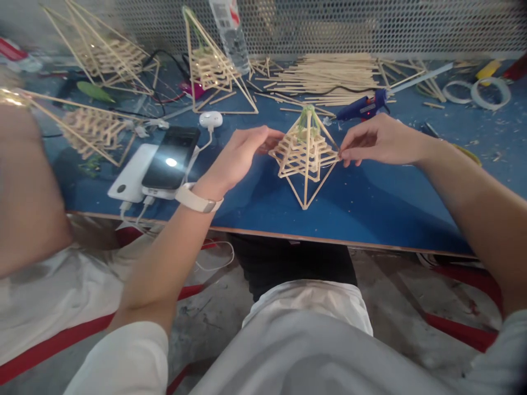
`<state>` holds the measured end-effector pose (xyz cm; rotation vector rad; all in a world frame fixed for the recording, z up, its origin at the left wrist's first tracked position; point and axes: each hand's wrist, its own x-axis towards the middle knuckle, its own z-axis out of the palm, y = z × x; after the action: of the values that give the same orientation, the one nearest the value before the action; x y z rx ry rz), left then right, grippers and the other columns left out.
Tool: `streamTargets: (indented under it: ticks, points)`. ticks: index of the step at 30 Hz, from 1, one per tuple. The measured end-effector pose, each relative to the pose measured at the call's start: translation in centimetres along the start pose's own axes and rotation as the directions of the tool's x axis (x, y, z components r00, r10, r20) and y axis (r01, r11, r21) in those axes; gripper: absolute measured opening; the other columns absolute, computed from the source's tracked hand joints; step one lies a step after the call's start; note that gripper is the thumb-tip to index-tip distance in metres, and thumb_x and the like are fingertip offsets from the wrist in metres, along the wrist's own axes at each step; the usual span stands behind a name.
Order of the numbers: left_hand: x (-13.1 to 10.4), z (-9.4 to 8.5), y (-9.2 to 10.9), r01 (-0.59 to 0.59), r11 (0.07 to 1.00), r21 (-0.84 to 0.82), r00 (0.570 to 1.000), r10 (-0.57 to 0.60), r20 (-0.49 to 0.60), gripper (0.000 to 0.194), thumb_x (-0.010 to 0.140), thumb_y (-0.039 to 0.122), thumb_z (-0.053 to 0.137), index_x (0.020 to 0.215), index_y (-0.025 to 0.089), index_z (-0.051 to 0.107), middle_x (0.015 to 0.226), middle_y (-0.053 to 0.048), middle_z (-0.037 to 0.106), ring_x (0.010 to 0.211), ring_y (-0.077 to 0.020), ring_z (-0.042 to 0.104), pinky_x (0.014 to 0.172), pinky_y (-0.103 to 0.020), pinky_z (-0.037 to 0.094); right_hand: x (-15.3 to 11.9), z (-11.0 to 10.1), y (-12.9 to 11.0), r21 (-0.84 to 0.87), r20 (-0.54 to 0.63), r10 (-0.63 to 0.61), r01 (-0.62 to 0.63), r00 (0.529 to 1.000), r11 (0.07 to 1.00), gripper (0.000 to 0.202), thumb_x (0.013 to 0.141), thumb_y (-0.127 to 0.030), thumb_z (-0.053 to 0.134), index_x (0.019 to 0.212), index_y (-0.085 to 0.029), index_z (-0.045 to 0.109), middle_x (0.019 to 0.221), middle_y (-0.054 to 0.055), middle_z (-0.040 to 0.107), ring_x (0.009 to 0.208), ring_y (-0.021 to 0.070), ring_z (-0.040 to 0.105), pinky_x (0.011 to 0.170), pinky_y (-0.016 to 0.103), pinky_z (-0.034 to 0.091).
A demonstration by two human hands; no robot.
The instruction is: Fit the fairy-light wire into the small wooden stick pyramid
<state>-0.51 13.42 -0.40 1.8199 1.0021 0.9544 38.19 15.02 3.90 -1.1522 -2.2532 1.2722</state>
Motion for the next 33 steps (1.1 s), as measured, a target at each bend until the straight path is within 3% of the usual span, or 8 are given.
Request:
streamTargets:
  ticks: [5, 9, 12, 15, 18, 20, 25, 33]
  points:
    - [3.2, -0.1, -0.7, 0.023, 0.999, -0.036, 0.998, -0.021, 0.057, 0.062, 0.116, 0.076, 0.052, 0.131, 0.025, 0.084, 0.126, -0.005, 0.086, 0.125, -0.0303, 0.081, 0.119, -0.057, 0.063, -0.6, -0.3, 1.2, -0.051, -0.014, 0.002, -0.003, 1.000, 0.999, 0.046, 0.098, -0.062, 0.089, 0.113, -0.019, 0.088, 0.100, 0.009, 0.086, 0.087, 0.0215, 0.077, 0.079, 0.039, 0.063]
    - [6.2, -0.1, -2.2, 0.012, 1.000, -0.003, 0.992, -0.012, 0.127, 0.050, 0.107, 0.070, 0.068, 0.123, 0.026, 0.084, 0.119, -0.002, 0.088, 0.115, -0.0248, 0.078, 0.114, -0.053, 0.064, -1.0, 0.0, 1.5, -0.114, 0.002, -0.019, 0.019, 1.000, 0.993, 0.039, 0.100, -0.061, 0.086, 0.111, -0.024, 0.089, 0.097, 0.006, 0.085, 0.086, 0.0224, 0.077, 0.081, 0.042, 0.064]
    - [7.6, -0.2, -2.8, -0.005, 1.000, -0.026, 0.994, 0.007, 0.109, 0.043, 0.106, 0.060, 0.066, 0.116, 0.023, 0.085, 0.108, -0.003, 0.087, 0.107, -0.0237, 0.078, 0.110, -0.052, 0.065, -1.6, 0.2, 1.0, -0.214, -0.099, -0.094, 0.072, 0.991, 0.974, 0.031, 0.103, -0.055, 0.083, 0.109, -0.025, 0.088, 0.103, 0.006, 0.084, 0.091, 0.0227, 0.076, 0.087, 0.044, 0.064]
    - [7.2, -0.5, -1.9, 0.041, 0.998, 0.043, 0.994, -0.045, 0.099, 0.045, 0.108, 0.064, 0.064, 0.119, 0.024, 0.082, 0.100, -0.003, 0.084, 0.100, -0.0197, 0.073, 0.106, -0.049, 0.065, -2.0, 0.5, 0.6, -0.347, -0.202, -0.230, 0.150, 0.952, 0.926, 0.027, 0.103, -0.052, 0.082, 0.108, -0.026, 0.089, 0.131, 0.010, 0.079, 0.107, 0.0253, 0.074, 0.092, 0.044, 0.064]
    - [5.5, -0.4, -0.2, 0.036, 0.986, 0.164, 0.999, -0.041, 0.029, 0.042, 0.111, 0.062, 0.064, 0.122, 0.024, 0.080, 0.104, -0.006, 0.082, 0.099, -0.0220, 0.074, 0.106, -0.052, 0.064, -1.8, 0.7, 0.6, -0.369, -0.177, -0.289, 0.209, 0.941, 0.905, 0.027, 0.102, -0.053, 0.084, 0.103, -0.026, 0.089, 0.162, 0.010, 0.066, 0.136, 0.0332, 0.068, 0.113, 0.052, 0.062]
    - [4.4, -0.2, 0.7, 0.008, 0.985, 0.172, 1.000, -0.008, 0.002, 0.040, 0.115, 0.056, 0.059, 0.122, 0.023, 0.080, 0.112, -0.008, 0.081, 0.108, -0.0263, 0.077, 0.107, -0.053, 0.063, -1.5, 0.8, 0.8, -0.334, -0.142, -0.292, 0.232, 0.946, 0.914, 0.026, 0.102, -0.052, 0.085, 0.101, -0.026, 0.088, 0.167, 0.010, 0.064, 0.148, 0.0361, 0.064, 0.128, 0.058, 0.054]
    - [3.7, 0.6, 0.4, -0.023, 0.991, 0.130, 1.000, 0.022, 0.015, 0.043, 0.114, 0.059, 0.056, 0.115, 0.024, 0.082, 0.120, -0.007, 0.084, 0.116, -0.0273, 0.076, 0.111, -0.053, 0.062, -1.3, 1.2, 1.0, -0.133, -0.130, -0.224, 0.207, 0.966, 0.969, 0.023, 0.097, -0.051, 0.089, 0.102, -0.029, 0.087, 0.127, 0.007, 0.084, 0.121, 0.0318, 0.079, 0.116, 0.056, 0.064]
    - [5.0, 0.8, 0.0, -0.026, 0.999, 0.040, 0.996, 0.022, 0.081, 0.052, 0.117, 0.067, 0.051, 0.115, 0.025, 0.082, 0.118, -0.006, 0.085, 0.115, -0.0271, 0.080, 0.110, -0.052, 0.064, -3.4, 2.5, -1.1, -0.094, -0.050, -0.115, 0.110, 0.992, 0.989, 0.024, 0.100, -0.052, 0.084, 0.101, -0.028, 0.087, 0.106, 0.002, 0.087, 0.097, 0.0262, 0.083, 0.100, 0.046, 0.071]
